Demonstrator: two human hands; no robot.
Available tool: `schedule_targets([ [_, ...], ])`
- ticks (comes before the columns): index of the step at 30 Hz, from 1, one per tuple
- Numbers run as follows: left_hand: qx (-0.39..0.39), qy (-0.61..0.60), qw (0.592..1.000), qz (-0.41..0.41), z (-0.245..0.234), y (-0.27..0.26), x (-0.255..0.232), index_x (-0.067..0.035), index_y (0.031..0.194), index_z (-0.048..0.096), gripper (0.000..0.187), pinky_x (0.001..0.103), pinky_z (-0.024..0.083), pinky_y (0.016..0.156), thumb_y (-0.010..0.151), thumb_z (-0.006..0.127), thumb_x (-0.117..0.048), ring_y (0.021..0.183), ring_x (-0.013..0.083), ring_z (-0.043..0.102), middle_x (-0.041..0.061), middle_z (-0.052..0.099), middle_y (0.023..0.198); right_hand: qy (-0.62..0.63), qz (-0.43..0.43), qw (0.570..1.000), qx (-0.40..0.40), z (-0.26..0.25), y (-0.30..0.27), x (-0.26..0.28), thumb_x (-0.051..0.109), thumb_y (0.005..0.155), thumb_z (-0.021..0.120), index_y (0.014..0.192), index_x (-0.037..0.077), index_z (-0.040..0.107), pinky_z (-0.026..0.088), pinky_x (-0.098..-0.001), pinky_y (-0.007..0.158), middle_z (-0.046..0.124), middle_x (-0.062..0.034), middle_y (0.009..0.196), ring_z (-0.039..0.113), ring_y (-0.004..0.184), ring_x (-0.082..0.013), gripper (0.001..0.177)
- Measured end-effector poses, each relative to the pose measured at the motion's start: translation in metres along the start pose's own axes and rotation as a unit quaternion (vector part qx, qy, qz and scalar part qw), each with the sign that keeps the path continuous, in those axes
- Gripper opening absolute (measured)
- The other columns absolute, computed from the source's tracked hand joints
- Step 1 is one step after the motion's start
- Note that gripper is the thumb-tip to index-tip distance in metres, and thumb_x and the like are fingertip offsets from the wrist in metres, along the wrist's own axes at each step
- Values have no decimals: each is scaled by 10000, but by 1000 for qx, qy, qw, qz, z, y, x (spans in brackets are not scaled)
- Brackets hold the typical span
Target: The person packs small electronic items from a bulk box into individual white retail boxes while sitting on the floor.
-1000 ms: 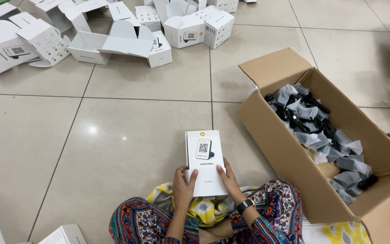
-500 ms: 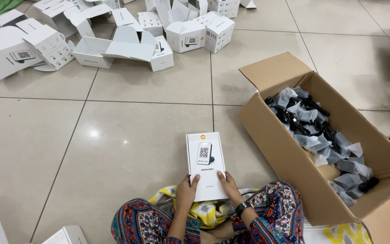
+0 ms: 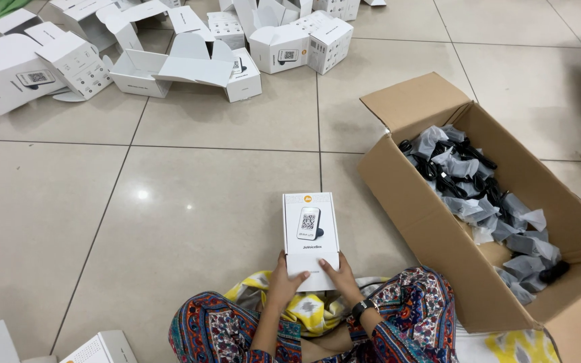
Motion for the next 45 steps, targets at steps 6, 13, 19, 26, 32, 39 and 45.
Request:
schedule_targets([
  [6,22,39,998,-44,11,2,5,-22,1551,223,1021,378,504,1079,751,852,-106,1224,311,668,207,668,1305,-1,-28,999,22,2,-2,12,389,879,755,1372,-12,503,572,-325,916,713,-188,1210,694,1101,-219,684],
  [13,-36,31,999,-2,-2,5,-5,-30,1410,437,792,397,535,1027,737,848,-89,1190,308,678,190,680,1281,-116,-9,992,-48,-12,8,4,333,840,803,1277,-47,585,593,-337,822,765,-178,1063,730,941,-227,618],
  [19,-44,111,992,-37,-10,9,0,-51,1309,532,580,423,580,937,830,812,-221,1045,320,742,166,734,1182,-15,-56,996,-62,-27,24,-23,222,845,806,1235,-84,602,594,-310,825,778,-154,1053,738,943,-176,536],
  [26,-94,8,996,-7,-17,14,-2,-52,1163,685,522,383,598,794,780,831,-376,853,244,760,115,783,985,-15,26,997,-74,-49,20,-3,471,904,658,1408,-15,547,547,-331,916,702,-213,1262,675,1106,-255,709],
  [32,-56,-74,995,-38,14,45,65,-48,1196,684,737,322,590,730,823,623,-681,909,208,704,112,719,1029,20,176,984,-1,-36,31,-20,858,785,470,1571,46,280,473,-516,1017,360,-207,1548,399,1378,-313,1145],
  [39,44,-143,975,-167,31,47,91,12,1276,602,904,320,526,653,831,550,-774,909,243,638,147,661,1024,62,197,977,44,-25,-4,-12,857,706,595,1479,-29,370,489,-506,1056,478,-261,1483,509,1384,-419,1197],
  [45,65,-161,973,-153,33,32,76,35,1400,557,950,371,513,904,837,586,-729,1076,269,651,158,685,1158,14,186,981,43,-37,-24,-3,797,804,575,1525,-54,309,457,-534,1042,431,-273,1463,441,1366,-371,1147],
])
Point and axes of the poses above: each hand's wrist, its own y-axis towards the middle knuckle, its own z-axis out of the palm, x = y × z, the point moved 10 cm from there along y, towards the middle knuckle
